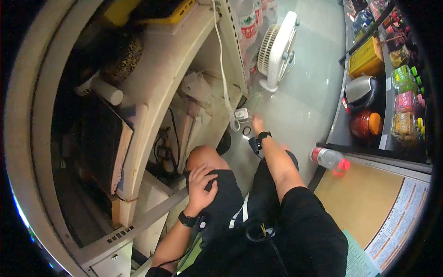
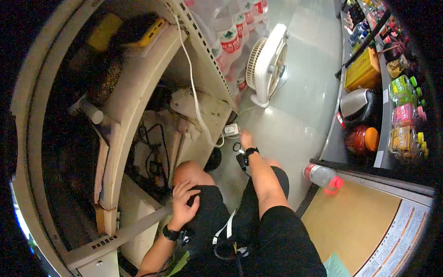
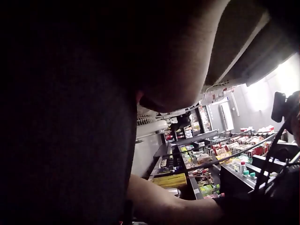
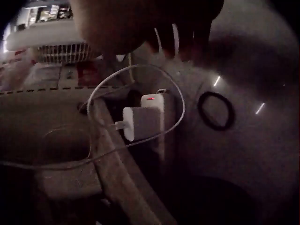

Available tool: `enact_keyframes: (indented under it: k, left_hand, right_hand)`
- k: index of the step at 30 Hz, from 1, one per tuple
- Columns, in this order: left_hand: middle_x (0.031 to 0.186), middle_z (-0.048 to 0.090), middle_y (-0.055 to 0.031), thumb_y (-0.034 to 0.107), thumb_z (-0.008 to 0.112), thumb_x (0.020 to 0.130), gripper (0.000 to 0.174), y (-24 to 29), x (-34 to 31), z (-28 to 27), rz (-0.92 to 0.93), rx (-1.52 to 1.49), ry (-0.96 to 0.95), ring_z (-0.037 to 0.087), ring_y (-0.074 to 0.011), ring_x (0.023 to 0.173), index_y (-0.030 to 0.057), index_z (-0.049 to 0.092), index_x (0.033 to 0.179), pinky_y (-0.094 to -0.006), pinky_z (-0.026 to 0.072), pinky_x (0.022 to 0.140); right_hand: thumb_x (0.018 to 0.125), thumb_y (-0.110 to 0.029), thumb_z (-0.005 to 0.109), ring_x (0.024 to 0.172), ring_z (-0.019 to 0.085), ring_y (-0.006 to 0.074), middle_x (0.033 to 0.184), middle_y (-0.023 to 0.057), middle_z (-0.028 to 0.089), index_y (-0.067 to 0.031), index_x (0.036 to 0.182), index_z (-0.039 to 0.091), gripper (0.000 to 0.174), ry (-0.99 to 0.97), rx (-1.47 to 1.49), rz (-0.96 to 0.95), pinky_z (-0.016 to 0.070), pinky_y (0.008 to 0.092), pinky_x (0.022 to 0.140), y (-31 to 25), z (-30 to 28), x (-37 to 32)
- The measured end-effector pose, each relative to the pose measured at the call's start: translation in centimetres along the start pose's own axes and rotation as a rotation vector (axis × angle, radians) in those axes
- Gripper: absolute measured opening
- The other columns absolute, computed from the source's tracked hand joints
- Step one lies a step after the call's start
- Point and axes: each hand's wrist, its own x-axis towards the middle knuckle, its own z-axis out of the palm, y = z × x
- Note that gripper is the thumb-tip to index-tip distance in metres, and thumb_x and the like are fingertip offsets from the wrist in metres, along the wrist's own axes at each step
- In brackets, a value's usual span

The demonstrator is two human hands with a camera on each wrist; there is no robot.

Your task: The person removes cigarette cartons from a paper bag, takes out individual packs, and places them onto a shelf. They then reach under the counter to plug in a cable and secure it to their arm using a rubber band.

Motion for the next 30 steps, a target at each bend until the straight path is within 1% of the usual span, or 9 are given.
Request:
enact_keyframes:
  k: [1,4,12,15,18,20,22,28,30]
  left_hand:
    - [0.118,0.064,-0.0088,0.012,0.066,0.078,0.017,-0.4,0.0,0.1,-0.001,-0.019,0.008,0.051,-0.0301,0.123,0.0087,0.069,0.094,-0.0481,0.0309,0.108]
    - [0.115,0.066,-0.0084,0.011,0.065,0.078,0.014,-0.5,0.5,0.4,0.004,-0.067,0.029,0.052,-0.03,0.122,0.0081,0.069,0.091,-0.0483,0.0308,0.108]
    - [0.113,0.066,-0.0065,0.009,0.066,0.077,0.011,-0.4,0.2,0.0,-0.011,-0.045,0.043,0.054,-0.0278,0.12,0.0088,0.068,0.088,-0.0475,0.031,0.109]
    - [0.113,0.066,-0.0066,0.011,0.066,0.077,0.012,-1.0,0.4,-0.2,0.003,-0.074,0.056,0.054,-0.0286,0.12,0.0095,0.068,0.09,-0.0463,0.0322,0.107]
    - [0.113,0.066,-0.0066,0.012,0.068,0.078,0.014,-1.3,0.6,-0.6,-0.013,-0.157,0.054,0.054,-0.0292,0.12,0.01,0.068,0.091,-0.0457,0.0329,0.106]
    - [0.112,0.066,-0.0048,0.016,0.069,0.078,0.015,-2.2,0.5,-0.2,-0.022,-0.203,0.05,0.053,-0.0295,0.119,0.0113,0.068,0.092,-0.0452,0.0318,0.106]
    - [0.112,0.065,-0.0032,0.019,0.069,0.079,0.015,-2.5,0.6,-0.3,0.022,-0.201,0.031,0.051,-0.0291,0.12,0.012,0.069,0.092,-0.0446,0.0313,0.105]
    - [0.113,0.065,-0.0012,0.028,0.069,0.079,0.017,-3.6,1.0,0.6,0.144,-0.223,-0.08,0.049,-0.0284,0.123,0.017,0.071,0.093,-0.0468,0.0301,0.104]
    - [0.115,0.063,-0.0001,0.031,0.068,0.079,0.018,-3.4,1.1,1.1,0.183,-0.136,-0.099,0.047,-0.0279,0.125,0.0193,0.072,0.092,-0.0471,0.0283,0.105]
  right_hand:
    - [0.09,-0.033,0.053,0.102,0.061,0.0383,0.107,0.0212,0.066,-0.001,0.117,0.06,0.042,0.264,-0.353,-0.3,0.0472,0.045,0.093,2.0,-0.6,0.6]
    - [0.083,-0.021,0.058,0.095,0.063,0.0419,0.102,0.0259,0.066,0.0004,0.1,0.066,0.028,0.15,-0.815,-0.086,0.0505,0.0442,0.087,4.1,-1.8,-0.5]
    - [0.081,-0.016,0.06,0.099,0.064,0.0378,0.108,0.0205,0.066,-0.0028,0.097,0.068,0.022,0.064,-0.877,0.091,0.0532,0.0444,0.082,-0.3,3.8,-6.8]
    - [0.082,-0.019,0.062,0.097,0.065,0.0368,0.105,0.0202,0.068,-0.0027,0.097,0.069,0.023,0.071,-0.939,-0.062,0.0539,0.044,0.08,2.8,2.9,-4.6]
    - [0.082,-0.024,0.064,0.083,0.068,0.034,0.094,0.0167,0.071,-0.0012,0.097,0.069,0.027,-0.27,-1.377,-0.238,0.0545,0.0429,0.074,2.1,-0.2,-4.9]
    - [0.081,-0.023,0.067,0.07,0.068,0.025,0.084,0.0121,0.071,-0.0006,0.096,0.069,0.027,-0.604,-0.92,-0.066,0.0544,0.0383,0.067,-6.5,-2.7,-9.9]
    - [0.081,-0.011,0.067,0.062,0.061,0.011,0.074,0.0048,0.066,-0.0019,0.089,0.065,0.011,-0.623,-0.478,-0.246,0.0502,0.0261,0.058,-12.9,-5.0,-15.4]
    - [0.089,-0.001,0.062,0.084,0.059,0.0094,0.087,0.0036,0.063,-0.0001,0.098,0.062,0.009,-0.53,-0.069,-0.788,0.0487,0.0253,0.072,-33.2,-7.9,-36.8]
    - [0.089,0.002,0.06,0.093,0.061,0.0169,0.085,0.0045,0.062,0.0011,0.102,0.062,0.013,-0.496,-0.128,-1.268,0.0492,0.031,0.081,-39.3,-5.7,-42.5]
